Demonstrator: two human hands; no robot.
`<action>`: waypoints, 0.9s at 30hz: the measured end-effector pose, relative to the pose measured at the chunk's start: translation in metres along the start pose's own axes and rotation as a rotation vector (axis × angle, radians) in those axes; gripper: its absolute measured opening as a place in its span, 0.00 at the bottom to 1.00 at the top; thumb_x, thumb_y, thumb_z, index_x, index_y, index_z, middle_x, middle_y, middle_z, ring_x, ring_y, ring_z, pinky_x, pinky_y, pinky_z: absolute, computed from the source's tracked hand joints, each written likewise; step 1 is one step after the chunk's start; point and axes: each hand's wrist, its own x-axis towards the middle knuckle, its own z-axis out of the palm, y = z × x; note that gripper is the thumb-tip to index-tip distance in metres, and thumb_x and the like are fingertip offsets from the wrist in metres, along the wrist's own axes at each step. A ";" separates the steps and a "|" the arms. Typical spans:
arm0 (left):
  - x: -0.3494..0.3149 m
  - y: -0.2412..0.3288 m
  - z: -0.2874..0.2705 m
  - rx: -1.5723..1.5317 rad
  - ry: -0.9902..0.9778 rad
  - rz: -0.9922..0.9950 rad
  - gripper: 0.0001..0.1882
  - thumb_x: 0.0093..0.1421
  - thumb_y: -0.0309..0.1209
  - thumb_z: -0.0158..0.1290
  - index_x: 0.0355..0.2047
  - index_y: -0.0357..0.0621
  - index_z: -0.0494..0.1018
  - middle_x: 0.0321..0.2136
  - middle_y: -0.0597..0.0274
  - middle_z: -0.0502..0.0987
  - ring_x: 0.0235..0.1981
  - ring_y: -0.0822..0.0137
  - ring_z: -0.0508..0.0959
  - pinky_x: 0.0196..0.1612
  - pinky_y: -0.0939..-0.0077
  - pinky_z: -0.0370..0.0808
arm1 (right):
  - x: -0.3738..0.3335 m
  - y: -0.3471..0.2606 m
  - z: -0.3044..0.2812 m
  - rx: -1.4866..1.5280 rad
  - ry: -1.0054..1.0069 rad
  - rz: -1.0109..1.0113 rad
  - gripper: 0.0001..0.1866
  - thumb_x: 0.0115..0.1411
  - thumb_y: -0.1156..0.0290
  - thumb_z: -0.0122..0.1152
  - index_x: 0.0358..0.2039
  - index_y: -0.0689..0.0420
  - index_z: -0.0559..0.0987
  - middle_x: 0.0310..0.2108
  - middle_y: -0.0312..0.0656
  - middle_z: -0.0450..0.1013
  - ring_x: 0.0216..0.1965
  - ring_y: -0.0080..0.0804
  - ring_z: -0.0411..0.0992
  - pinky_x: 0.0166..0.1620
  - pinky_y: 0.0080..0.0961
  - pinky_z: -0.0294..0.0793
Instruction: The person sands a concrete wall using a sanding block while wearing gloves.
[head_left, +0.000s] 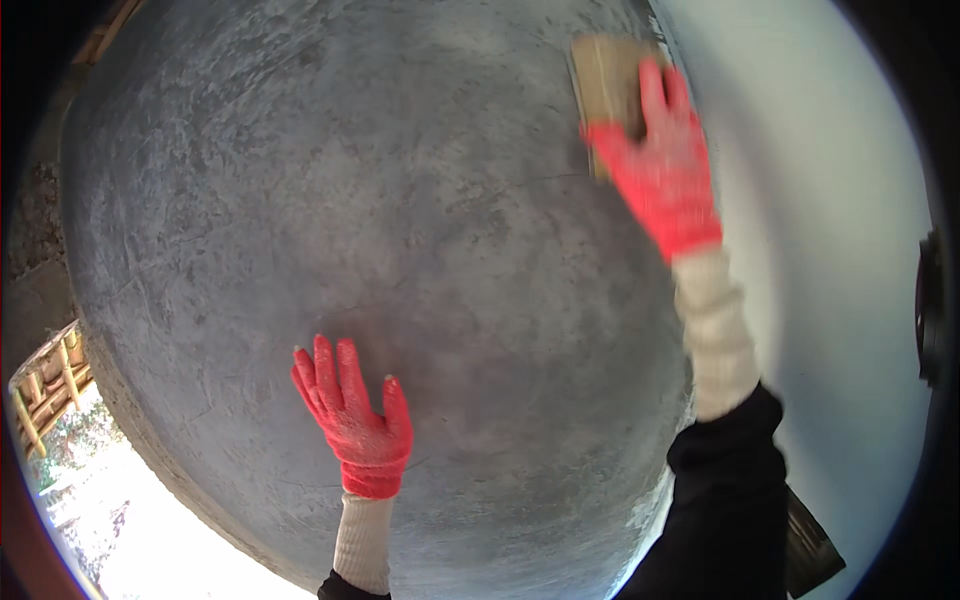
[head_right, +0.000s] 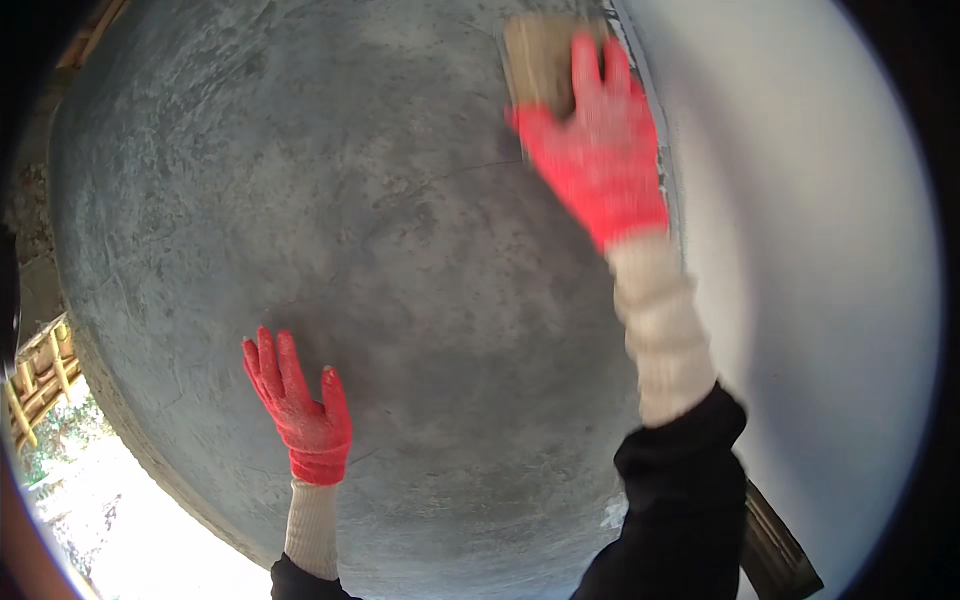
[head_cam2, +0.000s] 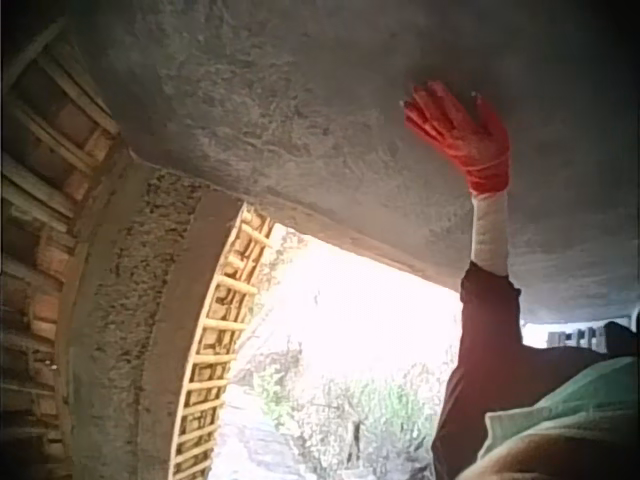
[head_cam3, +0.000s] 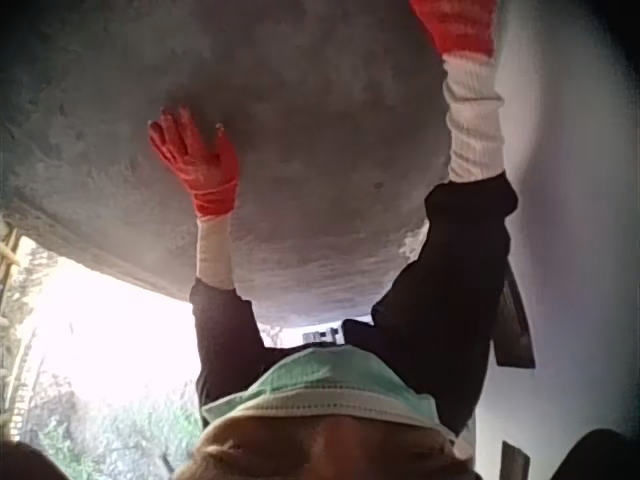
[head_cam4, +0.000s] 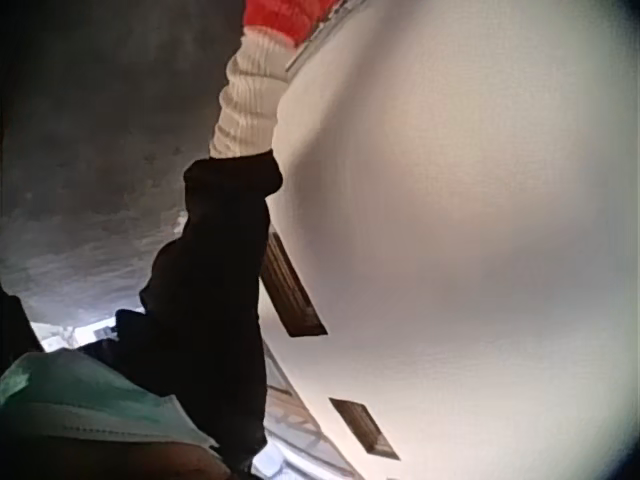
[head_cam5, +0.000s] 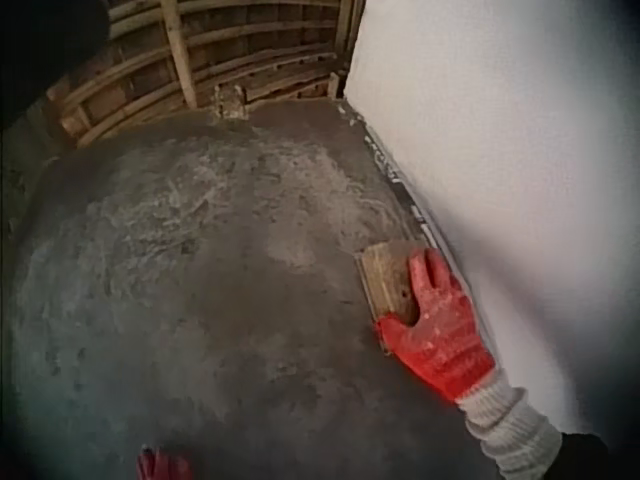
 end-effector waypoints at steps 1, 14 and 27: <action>-0.002 -0.009 0.003 0.068 0.014 -0.003 0.33 0.63 0.32 0.52 0.68 0.35 0.59 0.70 0.42 0.55 0.72 0.36 0.49 0.71 0.39 0.47 | -0.036 -0.009 -0.009 0.000 -0.032 0.013 0.39 0.51 0.59 0.69 0.60 0.60 0.64 0.61 0.59 0.62 0.54 0.63 0.67 0.53 0.49 0.72; -0.019 -0.023 0.010 0.167 -0.002 -0.006 0.31 0.64 0.34 0.50 0.65 0.35 0.62 0.68 0.43 0.60 0.70 0.36 0.54 0.71 0.37 0.47 | -0.104 -0.003 0.003 -0.011 -0.092 -0.081 0.46 0.49 0.55 0.70 0.65 0.62 0.62 0.63 0.68 0.59 0.55 0.71 0.66 0.54 0.56 0.70; -0.018 -0.017 0.012 0.064 0.061 -0.015 0.28 0.60 0.30 0.53 0.61 0.37 0.68 0.64 0.47 0.66 0.67 0.38 0.61 0.69 0.40 0.55 | -0.325 0.034 -0.063 0.023 -0.277 -0.047 0.53 0.52 0.55 0.70 0.72 0.60 0.52 0.69 0.71 0.47 0.66 0.74 0.53 0.64 0.62 0.56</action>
